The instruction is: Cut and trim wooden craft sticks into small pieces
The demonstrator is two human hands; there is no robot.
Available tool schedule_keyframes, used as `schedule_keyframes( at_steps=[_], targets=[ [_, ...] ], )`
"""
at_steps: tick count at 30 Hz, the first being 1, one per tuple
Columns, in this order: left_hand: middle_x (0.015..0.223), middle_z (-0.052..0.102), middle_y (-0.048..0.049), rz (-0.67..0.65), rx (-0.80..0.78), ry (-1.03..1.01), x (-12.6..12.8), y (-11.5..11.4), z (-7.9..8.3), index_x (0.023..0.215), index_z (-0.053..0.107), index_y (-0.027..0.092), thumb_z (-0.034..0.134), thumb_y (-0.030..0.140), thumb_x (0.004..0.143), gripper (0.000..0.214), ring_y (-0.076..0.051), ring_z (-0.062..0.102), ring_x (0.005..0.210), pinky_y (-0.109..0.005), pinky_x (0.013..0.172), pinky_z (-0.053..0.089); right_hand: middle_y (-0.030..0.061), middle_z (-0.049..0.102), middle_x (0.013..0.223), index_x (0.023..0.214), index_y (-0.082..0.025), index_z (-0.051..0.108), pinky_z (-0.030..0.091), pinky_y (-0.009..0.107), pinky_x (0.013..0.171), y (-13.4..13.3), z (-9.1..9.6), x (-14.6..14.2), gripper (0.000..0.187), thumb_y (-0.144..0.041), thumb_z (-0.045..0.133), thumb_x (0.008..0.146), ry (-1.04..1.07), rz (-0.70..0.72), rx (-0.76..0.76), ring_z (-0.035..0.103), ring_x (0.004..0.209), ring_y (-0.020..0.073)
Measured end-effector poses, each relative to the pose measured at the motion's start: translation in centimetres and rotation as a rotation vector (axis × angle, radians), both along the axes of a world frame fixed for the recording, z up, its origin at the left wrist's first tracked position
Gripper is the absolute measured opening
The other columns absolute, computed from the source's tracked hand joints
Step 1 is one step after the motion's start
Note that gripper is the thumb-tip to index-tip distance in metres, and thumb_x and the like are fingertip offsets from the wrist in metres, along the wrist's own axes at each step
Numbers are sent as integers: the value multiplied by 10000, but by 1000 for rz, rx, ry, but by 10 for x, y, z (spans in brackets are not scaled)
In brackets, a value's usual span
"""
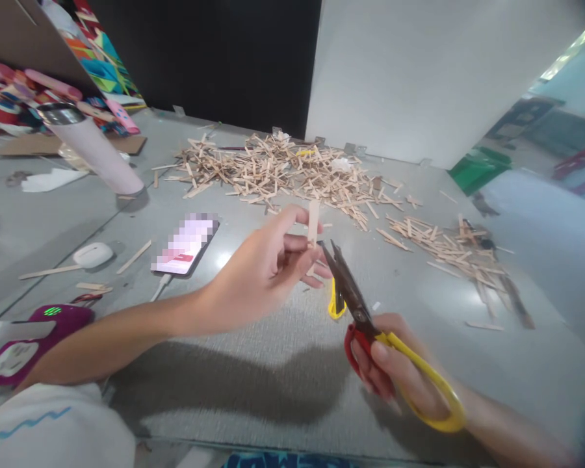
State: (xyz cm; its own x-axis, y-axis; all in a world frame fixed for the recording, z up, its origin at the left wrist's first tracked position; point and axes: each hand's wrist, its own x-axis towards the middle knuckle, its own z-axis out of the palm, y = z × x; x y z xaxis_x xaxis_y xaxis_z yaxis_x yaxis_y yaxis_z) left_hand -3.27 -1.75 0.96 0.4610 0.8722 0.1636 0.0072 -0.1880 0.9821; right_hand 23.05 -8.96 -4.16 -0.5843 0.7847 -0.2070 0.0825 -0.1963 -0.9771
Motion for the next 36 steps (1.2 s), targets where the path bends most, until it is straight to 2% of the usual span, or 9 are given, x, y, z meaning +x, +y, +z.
schedule_keyframes(
  at_steps=[8,16,21,26,29,36],
  targets=[
    [1114,837,-83,15,33,49,1,-4,0,1278,489,224,643,234,1076,254,-239,859,994,-332,823,713,-51,480,480,709,-221,523,282,213,390,0,-3,-1,617,-732,579,1052,-56,-18,-35,373,372,73],
    [1085,837,-70,19,14,49,0,-3,2,1292,505,226,646,218,1067,266,-226,862,960,-328,830,711,-44,489,475,694,-222,523,273,215,386,2,-1,-2,620,-719,564,1063,-54,-4,-31,370,371,74],
    [1026,833,-61,40,-4,35,-1,-2,5,1307,563,207,639,227,1063,257,-221,857,913,-334,808,721,-66,430,479,720,-235,503,324,230,400,2,2,2,658,-829,572,995,-39,46,-67,368,370,83],
    [816,780,-16,44,50,71,-3,0,7,1208,643,182,597,196,1063,152,-170,797,732,-254,656,653,-54,443,477,699,-224,546,311,246,398,4,7,5,685,-849,567,977,-27,37,-87,375,372,90],
    [816,771,-20,57,75,111,-4,1,8,1166,658,175,580,179,1058,133,-152,752,692,-238,611,607,-41,477,477,671,-217,560,317,248,396,7,9,5,677,-812,578,994,-46,40,-108,374,361,85],
    [884,766,-19,37,224,348,-12,4,15,1060,728,206,543,160,1039,192,-115,671,661,-213,598,506,-47,418,378,551,-228,518,310,249,404,18,5,13,698,-689,535,1074,-65,83,-74,355,338,89]
  ],
)
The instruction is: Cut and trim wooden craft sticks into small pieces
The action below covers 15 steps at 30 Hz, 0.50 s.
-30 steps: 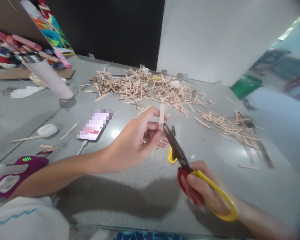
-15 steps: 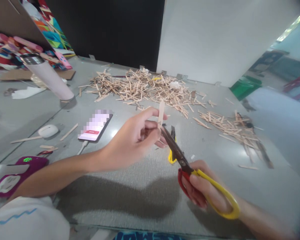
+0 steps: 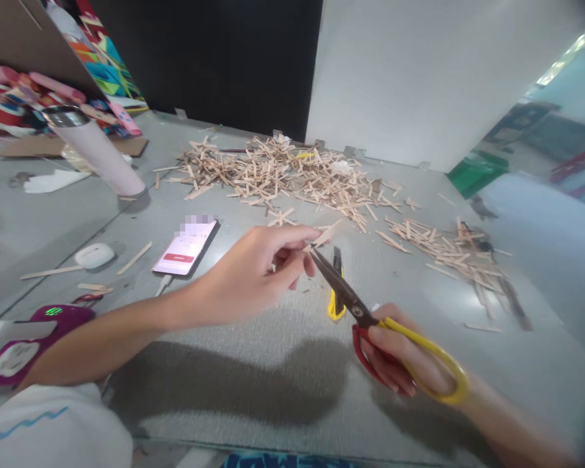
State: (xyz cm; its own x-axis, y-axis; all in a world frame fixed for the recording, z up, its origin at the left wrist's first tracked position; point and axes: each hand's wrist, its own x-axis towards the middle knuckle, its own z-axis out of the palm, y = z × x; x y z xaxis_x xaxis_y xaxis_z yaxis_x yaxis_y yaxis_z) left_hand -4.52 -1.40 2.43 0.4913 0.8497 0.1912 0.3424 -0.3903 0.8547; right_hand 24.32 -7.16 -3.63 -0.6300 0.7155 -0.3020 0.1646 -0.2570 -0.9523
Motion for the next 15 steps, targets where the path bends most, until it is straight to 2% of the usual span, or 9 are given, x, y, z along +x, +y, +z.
schedule_keyframes(
  at_steps=[3,7,11,15],
  targets=[
    [844,756,-22,-3,57,86,-3,2,0,1014,737,209,536,170,1038,206,-128,651,641,-230,582,467,-41,429,367,523,-235,513,290,248,376,6,-2,4,711,-655,519,1097,2,34,1,369,324,94],
    [807,739,-1,-33,124,165,-5,6,0,1068,751,210,525,160,1032,234,-127,622,618,-238,563,417,-35,441,372,502,-230,513,272,242,369,15,-2,8,718,-620,536,1105,-22,55,1,377,322,86],
    [792,733,21,-57,182,223,-7,8,-1,1045,749,202,518,133,1018,243,-101,551,557,-239,561,388,-42,437,374,517,-229,533,205,245,331,20,-2,10,703,-627,557,1096,-27,65,-46,334,297,78],
    [718,696,46,-78,204,260,-11,9,-1,1013,751,213,521,107,991,254,-95,487,510,-243,576,383,-47,424,373,518,-230,518,230,240,342,22,-3,9,700,-604,561,1109,3,88,-35,344,309,78]
  ],
)
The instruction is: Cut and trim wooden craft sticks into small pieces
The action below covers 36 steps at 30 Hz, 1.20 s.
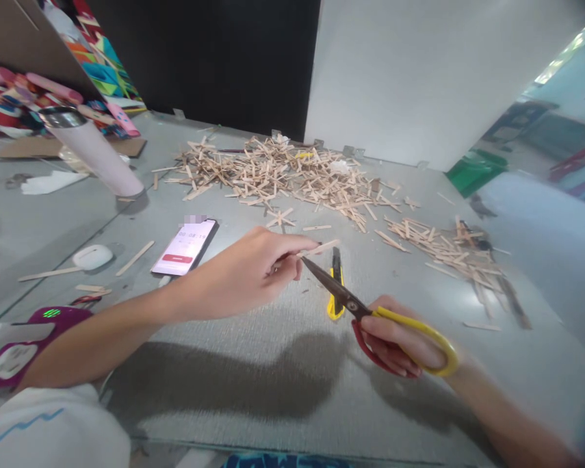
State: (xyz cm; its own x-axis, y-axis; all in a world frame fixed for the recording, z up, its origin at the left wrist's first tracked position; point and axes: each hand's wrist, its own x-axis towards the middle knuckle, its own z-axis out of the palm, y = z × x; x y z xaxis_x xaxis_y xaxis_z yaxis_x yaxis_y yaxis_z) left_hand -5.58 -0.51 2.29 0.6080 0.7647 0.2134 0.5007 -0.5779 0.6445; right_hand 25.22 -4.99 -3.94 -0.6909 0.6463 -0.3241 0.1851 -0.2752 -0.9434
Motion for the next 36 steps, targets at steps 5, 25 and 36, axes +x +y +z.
schedule_keyframes(
  at_steps=[5,25,36],
  targets=[
    [785,739,25,-21,-27,-10,0,5,-4,1010,735,203,516,119,1008,235,-101,581,567,-238,596,413,-55,409,334,517,-233,502,242,212,300,0,-2,-2,697,-633,569,1084,-20,-18,-94,331,262,78],
    [897,704,-31,216,253,-34,-1,15,-5,1182,786,181,450,148,1105,347,-155,639,782,-292,754,471,-37,492,398,668,-214,602,456,236,433,2,-11,-14,651,-779,599,991,53,-315,42,496,370,127],
    [897,712,-11,98,156,-115,-3,12,0,1328,785,233,560,190,1090,331,-141,629,762,-279,737,491,-41,541,560,776,-216,578,398,240,437,-16,-13,-11,589,-758,629,1001,-66,-236,147,464,435,115]
  ],
)
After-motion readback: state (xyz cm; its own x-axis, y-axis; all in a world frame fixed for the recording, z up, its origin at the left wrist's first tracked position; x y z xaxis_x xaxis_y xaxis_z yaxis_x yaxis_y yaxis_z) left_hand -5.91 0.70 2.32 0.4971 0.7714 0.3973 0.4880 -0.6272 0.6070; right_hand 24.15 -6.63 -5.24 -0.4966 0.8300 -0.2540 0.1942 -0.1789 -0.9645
